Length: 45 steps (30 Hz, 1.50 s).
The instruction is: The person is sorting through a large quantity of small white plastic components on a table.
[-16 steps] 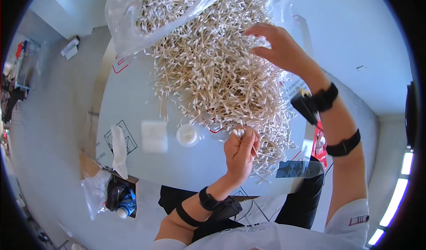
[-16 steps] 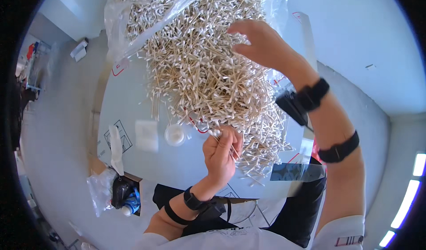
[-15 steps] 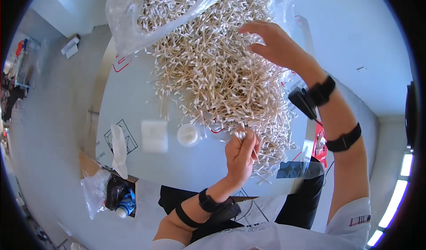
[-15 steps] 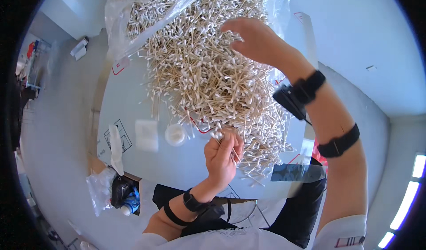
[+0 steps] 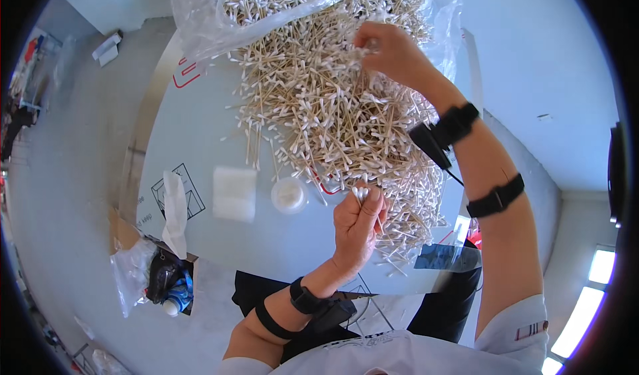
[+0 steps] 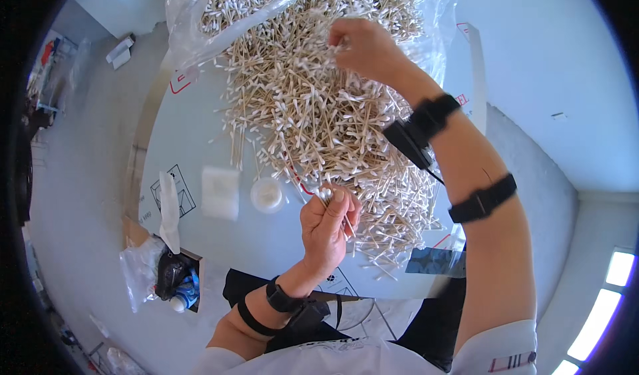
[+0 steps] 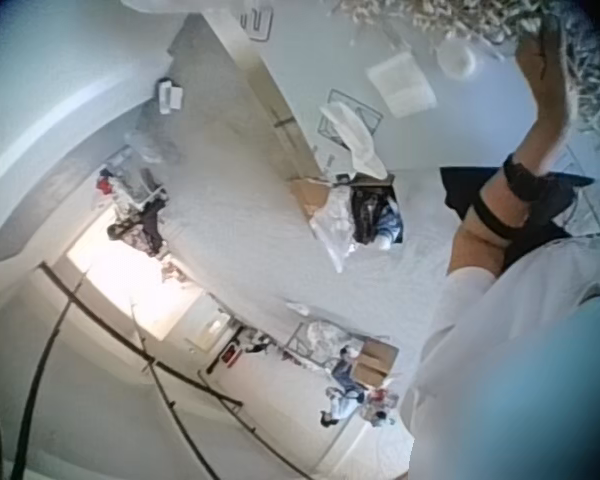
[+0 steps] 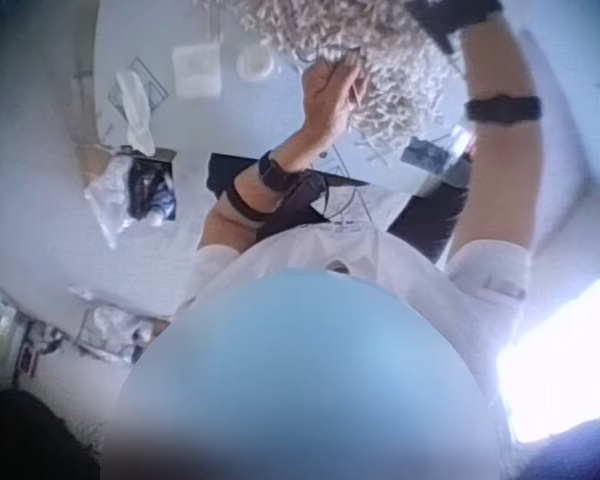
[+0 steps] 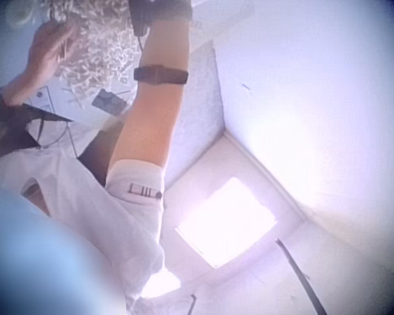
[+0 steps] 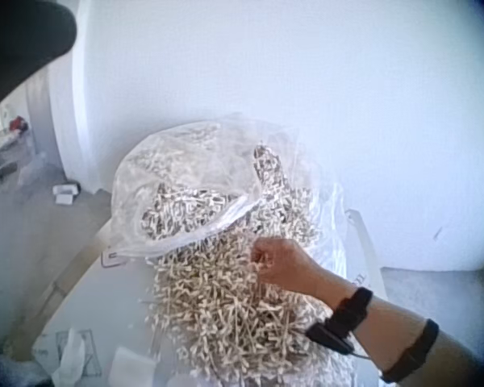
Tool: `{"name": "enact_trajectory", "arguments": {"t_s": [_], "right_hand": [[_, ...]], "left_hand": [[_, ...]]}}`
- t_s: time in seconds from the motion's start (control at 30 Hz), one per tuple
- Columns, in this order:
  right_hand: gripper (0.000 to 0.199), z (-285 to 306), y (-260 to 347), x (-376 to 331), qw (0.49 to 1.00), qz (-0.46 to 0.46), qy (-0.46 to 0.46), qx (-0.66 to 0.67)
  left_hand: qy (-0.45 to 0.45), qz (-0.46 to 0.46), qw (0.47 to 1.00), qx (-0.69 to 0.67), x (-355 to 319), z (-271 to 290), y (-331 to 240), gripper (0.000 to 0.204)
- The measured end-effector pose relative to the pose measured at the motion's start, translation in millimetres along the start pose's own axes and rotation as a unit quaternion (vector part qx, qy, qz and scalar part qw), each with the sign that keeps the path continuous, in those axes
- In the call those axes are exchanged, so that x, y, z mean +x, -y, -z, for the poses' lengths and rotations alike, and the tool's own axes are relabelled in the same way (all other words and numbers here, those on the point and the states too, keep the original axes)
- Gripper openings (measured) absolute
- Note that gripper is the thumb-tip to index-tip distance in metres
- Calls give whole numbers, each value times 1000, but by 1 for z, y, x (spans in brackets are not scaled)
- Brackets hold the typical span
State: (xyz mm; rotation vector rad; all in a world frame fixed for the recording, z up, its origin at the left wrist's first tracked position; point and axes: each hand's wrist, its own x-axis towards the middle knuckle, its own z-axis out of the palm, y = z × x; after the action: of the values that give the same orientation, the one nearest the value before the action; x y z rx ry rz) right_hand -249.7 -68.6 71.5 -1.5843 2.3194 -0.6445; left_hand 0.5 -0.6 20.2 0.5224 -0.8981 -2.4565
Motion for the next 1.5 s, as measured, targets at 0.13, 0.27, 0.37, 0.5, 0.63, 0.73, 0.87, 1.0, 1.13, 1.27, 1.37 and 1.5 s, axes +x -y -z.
{"name": "enact_trajectory", "arguments": {"t_s": [0.13, 0.27, 0.37, 0.5, 0.63, 0.73, 0.87, 1.0, 1.13, 1.27, 1.37, 1.5], "right_hand": [[20, 15, 17, -58, 995, 27, -89, 29], [28, 17, 25, -114, 991, 70, -110, -31], [32, 24, 42, -139, 999, -6, -34, -14], [20, 35, 53, -142, 992, 32, -103, -59], [14, 42, 65, -106, 986, 51, -127, -98], [27, 27, 81, -59, 991, 53, 24, -123], [45, -40, 75, -7, 986, 107, 85, -95], [60, -76, 84, 10, 981, -3, 60, -185], [56, -63, 68, 26, 981, -1, 57, -183], [44, -32, 59, 8, 989, 49, -17, -138], [31, 1, 50, -18, 990, 85, -108, -8], [21, 32, 45, -58, 985, 35, -164, 39]], "left_hand": [[-7, -12, 1000, 10, 0, 2, -3, 25], [-13, -10, 1000, 18, -1, -1, -1, 24], [-18, -42, 999, 15, -1, 1, 0, 24], [-29, -70, 997, 14, 1, 2, -1, 25], [-33, -80, 996, 5, 1, 2, -2, 25], [-42, -77, 996, 6, -1, 4, -4, 25], [-45, -107, 993, -8, 0, 5, -6, 24], [-37, -134, 990, -36, 3, 8, -7, 22], [-45, -127, 991, -13, 4, 6, -12, 22], [-53, -119, 991, -26, 5, 8, -9, 22], [-47, -113, 992, -18, 6, 8, -10, 23], [-41, -111, 993, -11, 7, 6, -9, 25]]}}
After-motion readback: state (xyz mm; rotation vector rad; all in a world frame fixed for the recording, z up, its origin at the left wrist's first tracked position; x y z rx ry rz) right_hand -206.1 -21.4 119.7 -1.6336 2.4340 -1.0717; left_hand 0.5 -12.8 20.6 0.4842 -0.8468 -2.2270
